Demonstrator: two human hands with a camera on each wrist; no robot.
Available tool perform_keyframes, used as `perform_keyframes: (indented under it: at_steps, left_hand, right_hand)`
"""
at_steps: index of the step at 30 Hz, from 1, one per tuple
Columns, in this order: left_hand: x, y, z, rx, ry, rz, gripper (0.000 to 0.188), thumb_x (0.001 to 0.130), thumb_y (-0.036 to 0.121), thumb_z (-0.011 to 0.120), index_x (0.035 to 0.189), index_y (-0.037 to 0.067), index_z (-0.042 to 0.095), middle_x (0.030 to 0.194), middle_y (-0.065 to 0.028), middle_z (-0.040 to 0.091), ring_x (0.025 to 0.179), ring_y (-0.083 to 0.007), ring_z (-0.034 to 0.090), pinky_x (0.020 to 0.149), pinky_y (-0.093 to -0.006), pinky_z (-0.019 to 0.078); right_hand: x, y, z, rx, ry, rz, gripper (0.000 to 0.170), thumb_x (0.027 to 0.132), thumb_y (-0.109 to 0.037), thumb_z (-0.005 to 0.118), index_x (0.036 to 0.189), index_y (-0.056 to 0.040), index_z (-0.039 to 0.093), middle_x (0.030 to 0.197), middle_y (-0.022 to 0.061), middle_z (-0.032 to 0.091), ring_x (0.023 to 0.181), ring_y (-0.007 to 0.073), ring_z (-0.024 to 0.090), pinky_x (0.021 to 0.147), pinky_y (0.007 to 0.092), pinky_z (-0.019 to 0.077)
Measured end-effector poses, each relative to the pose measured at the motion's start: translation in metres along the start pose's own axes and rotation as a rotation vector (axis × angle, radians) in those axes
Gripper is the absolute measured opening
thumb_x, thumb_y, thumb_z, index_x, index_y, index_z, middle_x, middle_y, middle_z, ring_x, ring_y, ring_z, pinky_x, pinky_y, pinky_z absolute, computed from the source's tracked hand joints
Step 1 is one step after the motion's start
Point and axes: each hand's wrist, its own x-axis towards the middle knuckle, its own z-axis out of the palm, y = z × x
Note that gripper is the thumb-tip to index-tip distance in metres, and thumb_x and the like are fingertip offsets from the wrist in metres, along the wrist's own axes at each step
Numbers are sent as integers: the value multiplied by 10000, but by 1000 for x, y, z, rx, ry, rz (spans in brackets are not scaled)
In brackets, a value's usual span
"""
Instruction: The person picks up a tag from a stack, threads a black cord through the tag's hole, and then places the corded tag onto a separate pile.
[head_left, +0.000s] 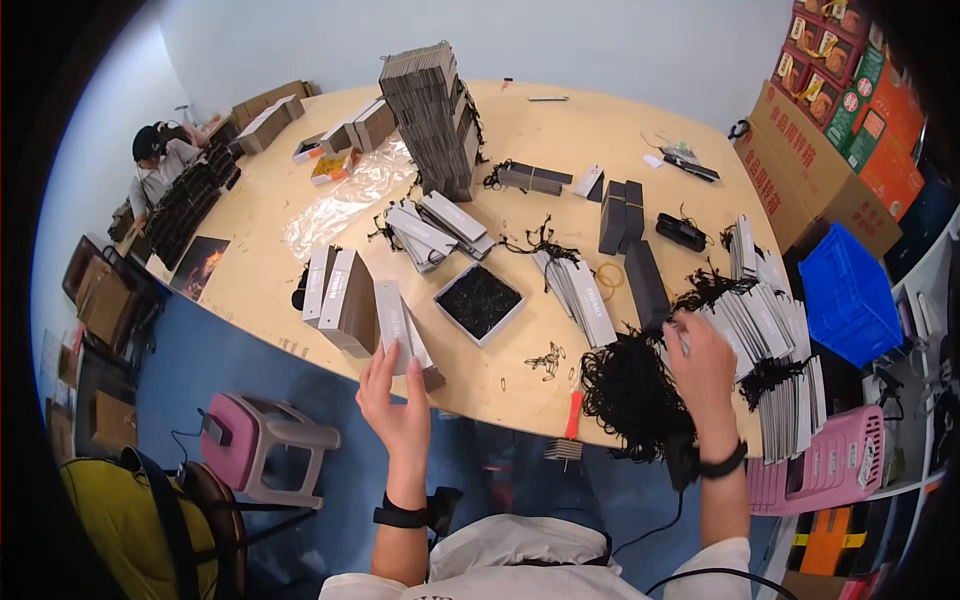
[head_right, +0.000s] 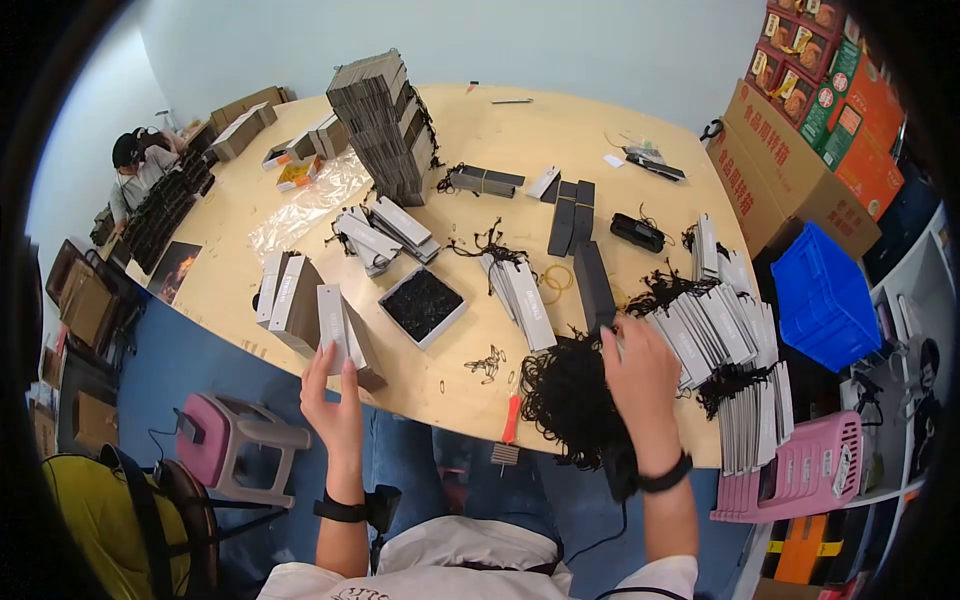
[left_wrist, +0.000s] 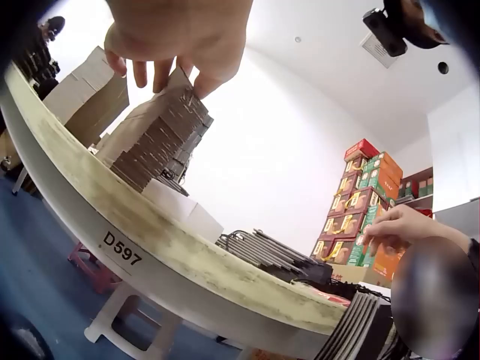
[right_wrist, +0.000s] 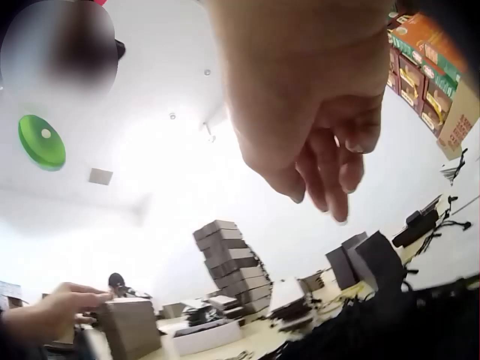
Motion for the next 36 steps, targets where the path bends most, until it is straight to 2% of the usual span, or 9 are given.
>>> perform_keyframes:
  at_steps: [3, 10, 15, 17, 19, 21, 22, 26, 36]
  left_hand:
    - [2, 4, -5, 35, 9, 37, 291, 912, 83, 654, 1193, 14, 677, 1214, -191, 664, 1140, -296, 625, 1004, -387, 437]
    - [-9, 9, -21, -160, 83, 125, 270, 941, -25, 579, 1198, -21, 662, 1201, -168, 668, 1095, -216, 621, 899, -289, 481]
    - [-33, 24, -32, -523, -100, 6, 257, 917, -62, 596, 1158, -28, 679, 1148, -178, 684, 999, -220, 655, 869, -299, 500]
    - [-47, 16, -34, -592, -224, -114, 268, 928, -36, 610, 1191, -29, 662, 1097, -141, 682, 973, -163, 637, 847, -269, 499]
    - [-61, 13, -34, -871, -528, -396, 302, 937, -21, 615, 1238, -36, 618, 1067, -87, 631, 925, -135, 610, 806, -274, 505]
    - [-84, -21, -25, -726, -751, -171, 390, 925, -40, 620, 1308, -26, 550, 1064, -78, 598, 959, -156, 611, 819, -281, 504]
    - [-89, -20, -27, -772, -811, -238, 334, 926, -42, 616, 1256, -33, 566, 1055, -76, 589, 967, -152, 606, 832, -277, 498]
    - [-109, -38, -26, -845, -977, -430, 146, 931, -51, 599, 1076, -34, 604, 1041, -71, 564, 982, -140, 594, 879, -270, 479]
    - [-141, -37, -8, -687, -1285, -296, 157, 913, -43, 631, 1067, -15, 628, 999, -70, 627, 926, -128, 634, 824, -257, 518]
  right_hand:
    - [33, 11, 25, -295, -9, 25, 340, 893, -347, 658, 863, -8, 664, 861, 159, 692, 778, 358, 667, 673, 455, 523]
    - [45, 9, 49, -435, -213, 178, 396, 854, -411, 677, 773, -23, 685, 796, 171, 692, 742, 373, 684, 636, 473, 530]
    - [36, 1, 30, -447, -121, 202, 363, 862, -389, 658, 847, -27, 682, 752, 167, 687, 719, 370, 685, 636, 473, 531]
    - [25, 7, 14, -404, -69, 173, 291, 875, -298, 665, 895, -8, 670, 716, 145, 681, 668, 340, 676, 603, 426, 518]
    - [7, 18, -1, 229, -42, 185, 199, 874, -173, 675, 922, 18, 652, 692, 124, 676, 592, 254, 654, 561, 353, 489]
    - [-17, 18, -21, 438, -118, 275, 151, 868, -91, 683, 935, 43, 663, 674, 88, 668, 563, 116, 599, 538, 275, 452]
    - [-32, 22, -30, 466, -172, 290, 153, 869, -93, 686, 928, 47, 672, 676, 81, 667, 569, 85, 588, 537, 261, 448]
    - [-96, 30, -57, 727, -602, 344, 95, 824, -55, 724, 855, 34, 714, 694, 49, 682, 567, 67, 572, 525, 225, 441]
    - [-176, 46, -28, 743, -759, 468, 88, 811, -72, 743, 862, 0, 749, 718, 55, 726, 550, 73, 591, 514, 221, 447]
